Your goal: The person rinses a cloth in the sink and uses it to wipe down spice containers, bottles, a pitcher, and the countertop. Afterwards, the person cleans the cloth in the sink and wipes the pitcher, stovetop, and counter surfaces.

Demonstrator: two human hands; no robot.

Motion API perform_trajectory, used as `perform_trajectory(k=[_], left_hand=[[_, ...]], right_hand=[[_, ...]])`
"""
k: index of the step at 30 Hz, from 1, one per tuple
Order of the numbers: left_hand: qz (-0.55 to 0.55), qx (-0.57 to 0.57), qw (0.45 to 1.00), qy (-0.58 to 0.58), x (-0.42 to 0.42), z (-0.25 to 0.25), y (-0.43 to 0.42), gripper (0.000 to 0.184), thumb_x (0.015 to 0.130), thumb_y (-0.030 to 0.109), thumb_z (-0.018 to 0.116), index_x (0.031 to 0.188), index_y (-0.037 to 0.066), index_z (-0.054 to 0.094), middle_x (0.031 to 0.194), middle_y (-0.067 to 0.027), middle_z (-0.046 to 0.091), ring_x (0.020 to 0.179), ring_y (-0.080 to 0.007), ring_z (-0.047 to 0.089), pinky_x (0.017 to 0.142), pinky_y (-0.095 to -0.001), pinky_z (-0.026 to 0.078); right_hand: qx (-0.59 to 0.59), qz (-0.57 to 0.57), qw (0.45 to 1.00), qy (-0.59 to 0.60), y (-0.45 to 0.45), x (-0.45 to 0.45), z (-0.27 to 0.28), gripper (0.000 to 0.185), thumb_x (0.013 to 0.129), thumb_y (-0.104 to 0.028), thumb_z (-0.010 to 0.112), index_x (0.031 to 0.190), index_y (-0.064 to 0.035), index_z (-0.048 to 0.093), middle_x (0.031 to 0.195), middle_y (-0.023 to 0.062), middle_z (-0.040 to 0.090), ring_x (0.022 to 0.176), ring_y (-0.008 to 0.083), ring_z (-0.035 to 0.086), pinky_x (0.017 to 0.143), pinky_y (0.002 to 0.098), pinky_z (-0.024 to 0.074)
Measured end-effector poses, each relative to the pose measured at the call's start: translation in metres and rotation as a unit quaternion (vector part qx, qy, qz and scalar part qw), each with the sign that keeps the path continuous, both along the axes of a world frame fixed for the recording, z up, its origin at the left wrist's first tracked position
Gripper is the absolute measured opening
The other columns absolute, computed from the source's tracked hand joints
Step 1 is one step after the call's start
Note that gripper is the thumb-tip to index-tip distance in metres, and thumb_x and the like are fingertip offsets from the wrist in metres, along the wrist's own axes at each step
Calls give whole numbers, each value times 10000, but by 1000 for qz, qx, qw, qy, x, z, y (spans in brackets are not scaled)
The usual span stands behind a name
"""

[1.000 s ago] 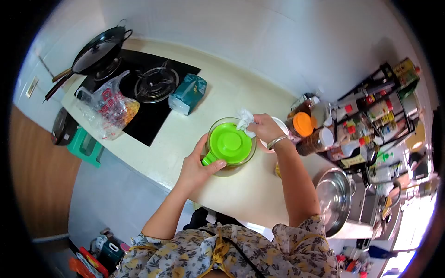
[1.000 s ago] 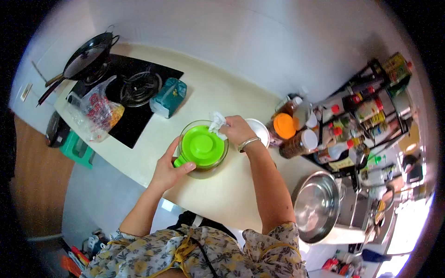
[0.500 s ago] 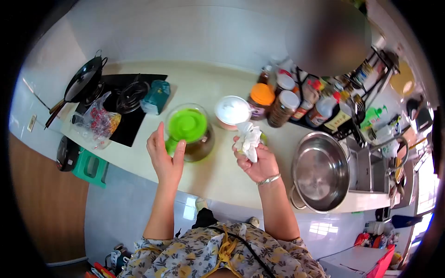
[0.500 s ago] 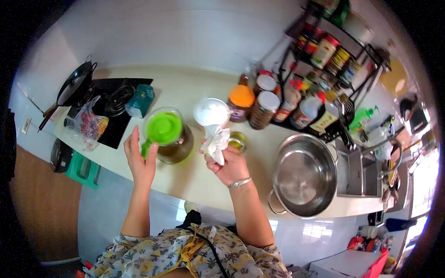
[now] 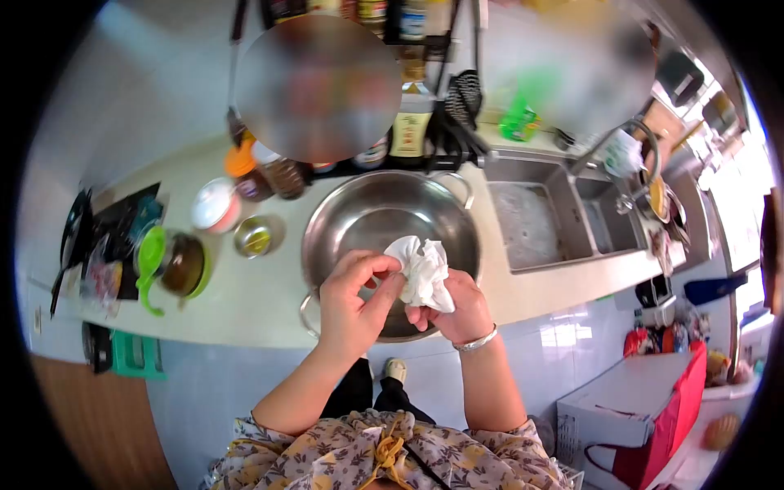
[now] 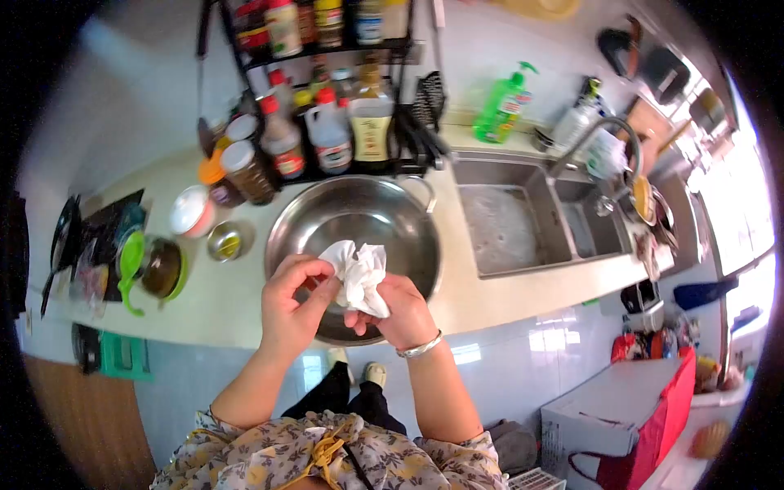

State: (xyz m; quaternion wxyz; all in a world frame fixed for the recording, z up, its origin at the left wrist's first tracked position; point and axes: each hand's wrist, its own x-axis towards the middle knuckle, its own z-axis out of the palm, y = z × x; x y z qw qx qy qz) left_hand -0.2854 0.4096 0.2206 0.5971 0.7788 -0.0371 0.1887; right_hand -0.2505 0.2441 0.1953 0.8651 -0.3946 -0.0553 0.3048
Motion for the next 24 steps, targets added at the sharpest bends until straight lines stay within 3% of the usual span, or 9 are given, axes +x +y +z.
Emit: perform_trajectory(k=[3,5,7,8,13,16,19,22,24], left_hand=[[-53,23,998,-7,21,-3,-42,111,788,-10,654,887,-4,603,900,-70,594,759,-137,586,667,-253,474],[-80,-21,993,-84,36,-8,-75,102,837,23,615,920,2,560,876,-98,592,670,-176,579,606,-287,471],[-127,-97,987,-5,47,-10,-104,105,868,44,591,941,-7,537,845,-83,574,690,-156,569,598,-293,459],[-158,-158,971,82,54,-18,-117,132,897,76,568,974,-15,510,822,-76,558,700,-127,547,605,-289,449],[-114,-208,958,163,92,-54,-193,127,917,96,538,973,-10,494,797,-60,546,666,-104,512,624,-266,451],[-60,-415,887,195,110,-80,-249,120,919,80,528,1022,19,522,817,-26,553,693,-89,517,645,-251,471],[13,-334,914,230,152,-112,-295,118,937,76,510,1047,36,526,847,-3,534,683,-67,482,563,-222,406],[99,-227,934,259,207,-183,-328,162,901,51,542,1059,24,555,870,-14,570,710,-81,515,568,-231,420],[129,-227,918,300,222,-207,-346,184,891,49,549,1074,28,561,903,-25,583,743,-94,541,589,-239,443]], right_hand=[[-100,-91,990,-31,-45,16,10,364,917,-222,389,1010,64,593,832,147,653,673,215,640,528,299,496],[-114,-121,982,-86,-80,27,6,341,914,-174,392,1031,74,595,911,147,656,755,210,646,620,299,501],[-98,-229,968,-42,-105,41,-14,310,903,-124,424,1076,76,586,1001,140,645,850,209,639,713,308,501],[-114,-232,965,-47,-120,45,-18,310,903,-124,424,1076,76,586,1001,140,645,850,209,639,713,308,501],[-123,-235,964,15,-189,94,-34,314,895,-67,454,1158,77,548,1067,141,632,941,234,632,816,334,506],[-121,-205,971,26,-239,137,-74,289,895,-67,473,1136,68,561,1046,133,640,922,234,644,792,328,522],[-169,-185,967,52,-288,194,-104,232,901,-75,476,1069,38,590,909,83,647,761,171,627,636,284,504],[-207,-96,972,53,-352,257,-170,184,904,-114,467,919,-1,611,730,15,564,544,84,412,468,228,294],[-471,-17,882,19,-389,290,-212,223,880,-179,476,937,-23,624,815,68,622,669,153,573,543,270,436]])
